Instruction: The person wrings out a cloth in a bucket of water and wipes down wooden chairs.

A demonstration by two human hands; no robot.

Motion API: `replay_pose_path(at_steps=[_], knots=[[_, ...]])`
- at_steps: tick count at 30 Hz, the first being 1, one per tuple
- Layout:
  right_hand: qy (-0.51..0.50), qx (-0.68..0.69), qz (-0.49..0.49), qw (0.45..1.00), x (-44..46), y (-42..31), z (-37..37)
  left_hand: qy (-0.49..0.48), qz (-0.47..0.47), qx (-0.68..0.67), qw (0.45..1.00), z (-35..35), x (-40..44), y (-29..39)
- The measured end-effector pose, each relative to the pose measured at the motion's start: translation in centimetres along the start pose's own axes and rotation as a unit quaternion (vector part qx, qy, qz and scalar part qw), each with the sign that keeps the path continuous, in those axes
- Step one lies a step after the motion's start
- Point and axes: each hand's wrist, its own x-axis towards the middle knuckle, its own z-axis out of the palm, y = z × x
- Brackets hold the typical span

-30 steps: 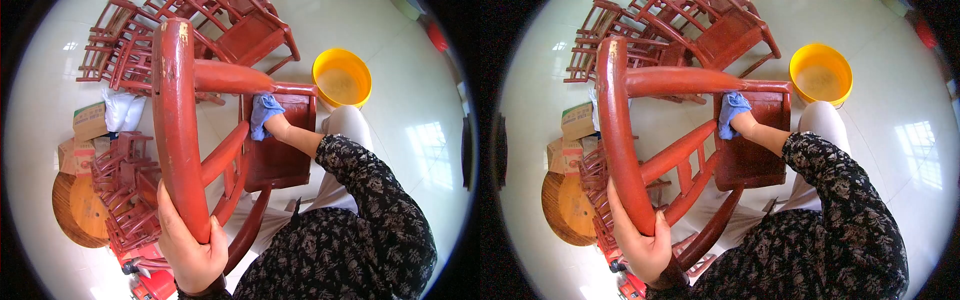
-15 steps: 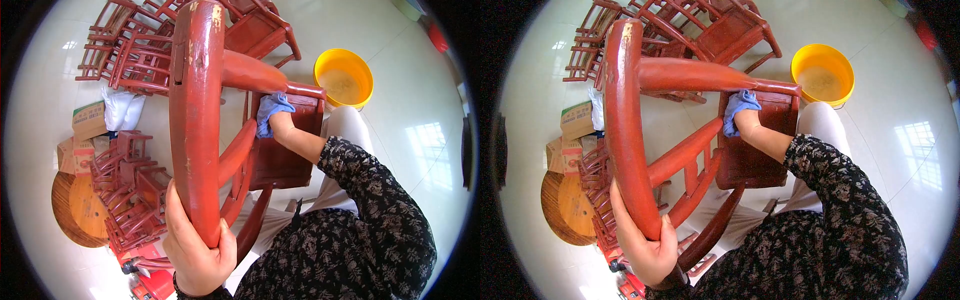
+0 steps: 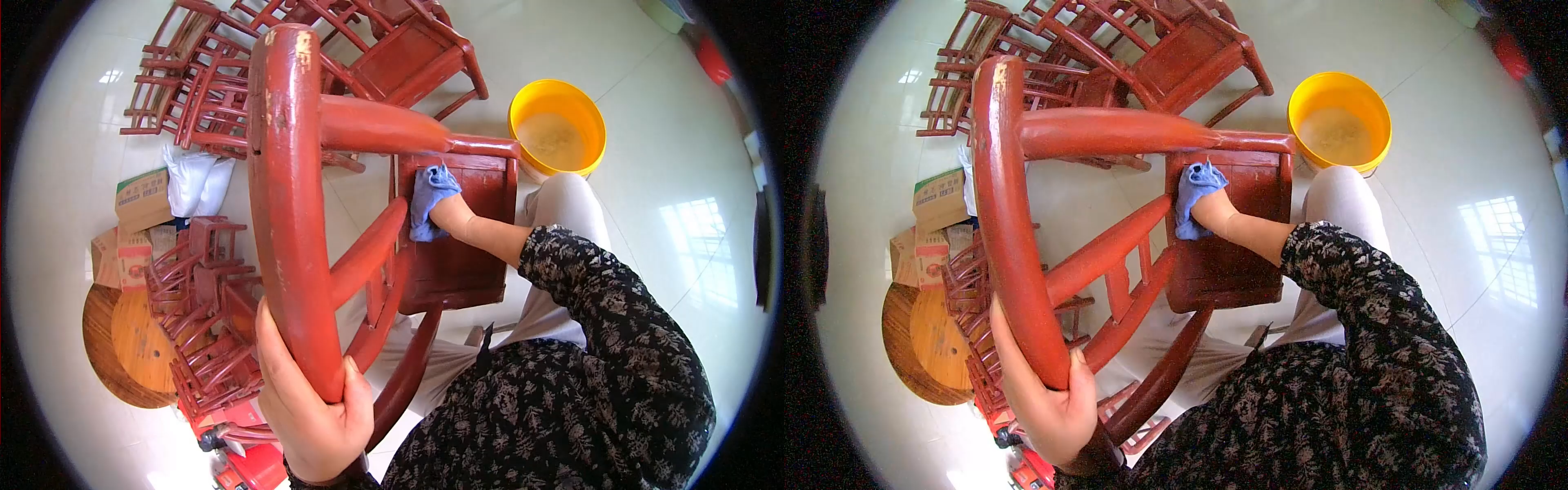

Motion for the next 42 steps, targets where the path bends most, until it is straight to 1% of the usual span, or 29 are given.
replay_pose_path(at_steps=[1, 2, 3, 4, 5, 7, 10, 12, 13, 15, 16, 17, 20, 21, 23, 24, 25, 27, 28, 29, 32, 33, 35, 37, 38, 39, 40, 41, 42], knots=[[-0.011, 0.002, -0.052, 0.999, -0.2, -0.2, -0.3, -0.001, -0.018, -0.041, 0.999, 0.0, 0.2, -0.2], [-0.07, -0.027, -0.047, 0.996, -0.3, -0.4, -0.7, 0.0, -0.017, -0.04, 0.999, 0.0, 0.3, -0.1], [-0.068, -0.025, -0.047, 0.996, -0.3, -0.6, -0.9, -0.002, -0.026, -0.042, 0.999, 0.0, 0.6, 0.1], [-0.025, 0.069, 0.019, 0.997, -0.5, -0.9, -1.4, -0.005, -0.035, -0.044, 0.998, -0.1, 0.7, 0.3], [0.018, 0.161, 0.086, 0.983, -0.6, -1.0, -1.8, -0.006, -0.036, -0.043, 0.998, -0.1, 0.6, 0.5], [-0.026, 0.164, 0.142, 0.976, 0.4, -0.5, -2.5, 0.011, -0.001, 0.04, 0.999, 0.2, 0.0, 0.9], [-0.015, 0.133, 0.131, 0.982, 0.7, -0.3, -3.7, 0.006, -0.002, 0.035, 0.999, 0.4, -0.2, 1.2], [-0.073, 0.116, 0.107, 0.985, 0.8, -0.1, -4.2, 0.008, -0.016, 0.019, 1.0, 0.4, -0.3, 1.1], [-0.072, 0.116, 0.108, 0.985, 1.0, 0.2, -4.3, 0.011, -0.032, 0.005, 0.999, 0.4, -0.3, 1.1], [-0.142, 0.056, 0.061, 0.986, 1.2, 0.7, -4.6, 0.009, -0.025, 0.009, 1.0, 0.3, -0.3, 0.8], [-0.175, 0.054, 0.078, 0.98, 0.9, 0.9, -5.0, 0.009, -0.018, 0.013, 1.0, 0.3, -0.2, 0.7], [-0.175, 0.054, 0.078, 0.98, 0.8, 1.2, -4.3, 0.008, -0.018, 0.014, 1.0, 0.3, -0.1, 0.6], [-0.127, 0.056, 0.071, 0.988, 0.2, 2.0, -2.6, 0.01, -0.014, 0.017, 1.0, 0.2, 0.1, 0.2], [-0.128, 0.055, 0.07, 0.988, 0.0, 2.1, -2.4, 0.004, -0.014, 0.002, 1.0, 0.2, 0.4, 0.0], [-0.1, 0.057, 0.076, 0.99, -0.5, 2.2, -2.4, -0.002, -0.011, -0.015, 1.0, 0.2, 0.5, 0.0], [-0.064, 0.075, 0.06, 0.993, -0.7, 2.3, -1.9, -0.001, -0.016, -0.014, 1.0, 0.3, 0.3, 0.1], [-0.063, 0.073, 0.06, 0.994, -0.5, 2.1, -2.1, 0.0, -0.021, -0.012, 1.0, 0.3, 0.2, 0.3], [-0.07, 0.095, 0.091, 0.989, -0.1, 1.4, -2.2, 0.002, -0.019, -0.016, 1.0, 0.3, -0.1, 0.4], [-0.039, 0.111, 0.083, 0.99, 0.3, 1.2, -2.0, 0.004, -0.018, -0.019, 1.0, 0.2, -0.3, 0.5], [-0.04, 0.113, 0.081, 0.989, 0.3, 1.2, -1.5, 0.005, -0.02, -0.017, 1.0, 0.2, -0.6, 0.5], [0.017, 0.148, 0.023, 0.989, 0.7, 1.6, 0.1, 0.024, -0.001, 0.026, 0.999, 0.3, -1.0, 0.0], [0.016, 0.149, 0.022, 0.988, 0.4, 1.9, 0.4, 0.022, -0.015, 0.007, 1.0, 0.2, -1.0, -0.3], [-0.065, 0.13, 0.019, 0.989, 0.6, 1.8, -0.9, 0.026, -0.029, -0.011, 0.999, 0.1, -0.8, -1.1], [-0.066, 0.109, -0.003, 0.992, 0.4, 1.8, 0.0, 0.023, 0.009, 0.032, 0.999, -0.1, -0.5, -1.6], [0.03, 0.096, -0.051, 0.994, 0.4, 1.8, 0.4, 0.024, 0.006, 0.032, 0.999, -0.2, -0.4, -1.6], [0.127, 0.082, -0.099, 0.984, 0.3, 1.8, 0.8, 0.021, 0.002, 0.013, 1.0, -0.2, -0.2, -1.5], [0.166, 0.088, -0.094, 0.978, 0.5, 1.0, -0.4, 0.018, -0.001, -0.007, 1.0, -0.1, -0.3, -1.3], [0.163, 0.088, -0.096, 0.978, 1.1, 0.5, -2.3, 0.02, -0.004, -0.008, 1.0, -0.1, -0.5, -0.9], [0.059, 0.09, -0.05, 0.993, 1.8, 0.2, -4.4, 0.01, -0.018, -0.03, 0.999, 0.0, -0.8, -0.3]])
